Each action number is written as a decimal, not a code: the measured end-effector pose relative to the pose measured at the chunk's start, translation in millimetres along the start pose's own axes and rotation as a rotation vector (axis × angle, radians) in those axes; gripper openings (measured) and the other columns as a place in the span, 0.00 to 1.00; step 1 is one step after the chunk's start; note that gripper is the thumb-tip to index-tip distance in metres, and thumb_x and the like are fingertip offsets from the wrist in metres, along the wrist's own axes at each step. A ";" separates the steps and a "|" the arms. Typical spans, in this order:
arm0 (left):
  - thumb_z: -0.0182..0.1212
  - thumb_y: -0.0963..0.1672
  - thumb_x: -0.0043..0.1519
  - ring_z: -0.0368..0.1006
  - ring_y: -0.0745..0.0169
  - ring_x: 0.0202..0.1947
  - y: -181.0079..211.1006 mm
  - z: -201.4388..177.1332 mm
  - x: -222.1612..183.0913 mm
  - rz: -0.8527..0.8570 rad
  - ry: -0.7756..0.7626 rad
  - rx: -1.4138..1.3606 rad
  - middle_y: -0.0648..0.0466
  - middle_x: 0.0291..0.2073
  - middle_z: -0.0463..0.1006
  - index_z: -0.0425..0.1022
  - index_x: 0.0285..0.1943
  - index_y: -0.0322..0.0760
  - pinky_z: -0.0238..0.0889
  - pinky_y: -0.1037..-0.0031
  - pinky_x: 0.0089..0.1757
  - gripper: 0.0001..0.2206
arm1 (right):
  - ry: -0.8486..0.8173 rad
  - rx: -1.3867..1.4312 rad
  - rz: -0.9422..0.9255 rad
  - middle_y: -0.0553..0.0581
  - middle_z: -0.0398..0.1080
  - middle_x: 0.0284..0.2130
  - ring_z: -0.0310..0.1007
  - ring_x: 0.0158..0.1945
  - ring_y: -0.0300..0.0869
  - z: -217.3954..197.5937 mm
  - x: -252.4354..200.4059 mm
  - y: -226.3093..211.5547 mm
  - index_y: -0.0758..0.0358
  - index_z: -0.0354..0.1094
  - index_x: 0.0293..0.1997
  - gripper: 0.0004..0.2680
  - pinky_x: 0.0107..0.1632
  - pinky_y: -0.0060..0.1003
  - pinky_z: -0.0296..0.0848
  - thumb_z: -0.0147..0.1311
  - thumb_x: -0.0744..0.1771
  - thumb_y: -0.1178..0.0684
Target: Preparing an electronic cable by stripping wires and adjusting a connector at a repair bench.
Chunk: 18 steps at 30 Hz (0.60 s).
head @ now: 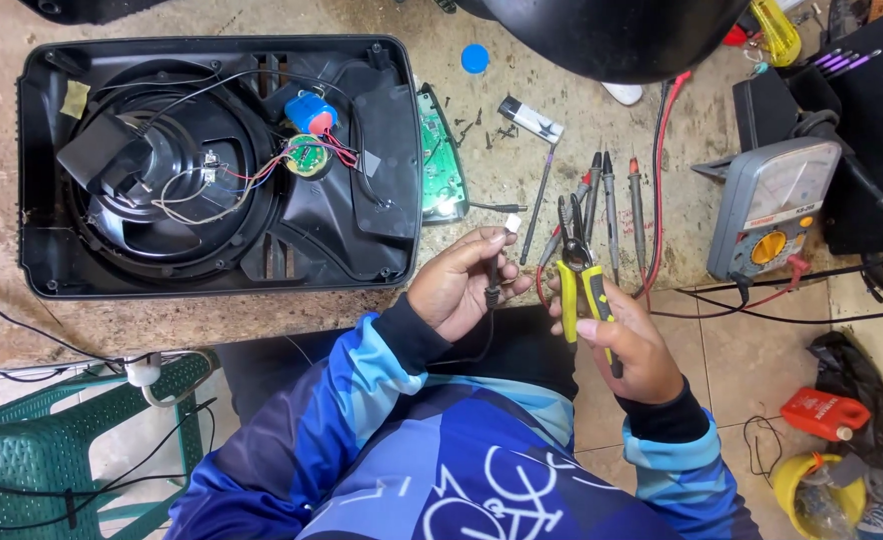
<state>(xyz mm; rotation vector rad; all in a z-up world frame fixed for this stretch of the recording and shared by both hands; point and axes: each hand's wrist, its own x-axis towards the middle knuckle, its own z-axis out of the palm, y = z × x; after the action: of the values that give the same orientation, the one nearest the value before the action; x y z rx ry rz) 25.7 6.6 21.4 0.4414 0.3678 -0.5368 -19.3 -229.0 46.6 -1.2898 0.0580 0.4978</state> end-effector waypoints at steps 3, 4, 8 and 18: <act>0.61 0.43 0.66 0.81 0.63 0.33 -2.7 -6.2 5.1 -0.006 0.033 0.000 0.56 0.27 0.75 0.75 0.51 0.33 0.81 0.62 0.44 0.09 | -0.001 0.005 0.001 0.71 0.71 0.49 0.73 0.49 0.54 -1.1 2.1 1.3 0.70 0.58 0.68 0.29 0.59 0.54 0.67 0.56 0.58 0.55; 0.61 0.43 0.65 0.81 0.64 0.33 -2.6 -6.7 5.4 -0.010 0.050 0.003 0.56 0.27 0.74 0.76 0.51 0.33 0.81 0.62 0.44 0.09 | -0.012 -0.025 0.000 0.71 0.71 0.48 0.73 0.48 0.54 -2.0 1.9 0.6 0.70 0.58 0.67 0.28 0.59 0.54 0.67 0.56 0.58 0.54; 0.62 0.43 0.63 0.78 0.65 0.32 0.3 0.1 -2.9 0.001 0.107 0.043 0.56 0.27 0.71 0.76 0.50 0.33 0.81 0.67 0.42 0.10 | -0.057 -0.031 0.011 0.70 0.72 0.47 0.72 0.50 0.53 -3.1 0.2 -1.8 0.71 0.59 0.67 0.27 0.59 0.56 0.67 0.55 0.59 0.53; 0.67 0.43 0.62 0.74 0.68 0.31 -6.6 19.1 -12.9 0.191 0.147 0.334 0.56 0.27 0.68 0.78 0.47 0.30 0.75 0.81 0.34 0.10 | -0.177 -0.145 0.052 0.71 0.71 0.50 0.72 0.55 0.56 2.2 -6.4 -19.8 0.70 0.56 0.70 0.31 0.62 0.57 0.64 0.55 0.59 0.49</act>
<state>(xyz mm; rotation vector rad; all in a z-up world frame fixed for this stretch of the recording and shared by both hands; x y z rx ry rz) 15.9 -2.6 41.2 0.8328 0.3733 -0.3803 -17.9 -232.7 67.1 -1.3835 -0.0950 0.6688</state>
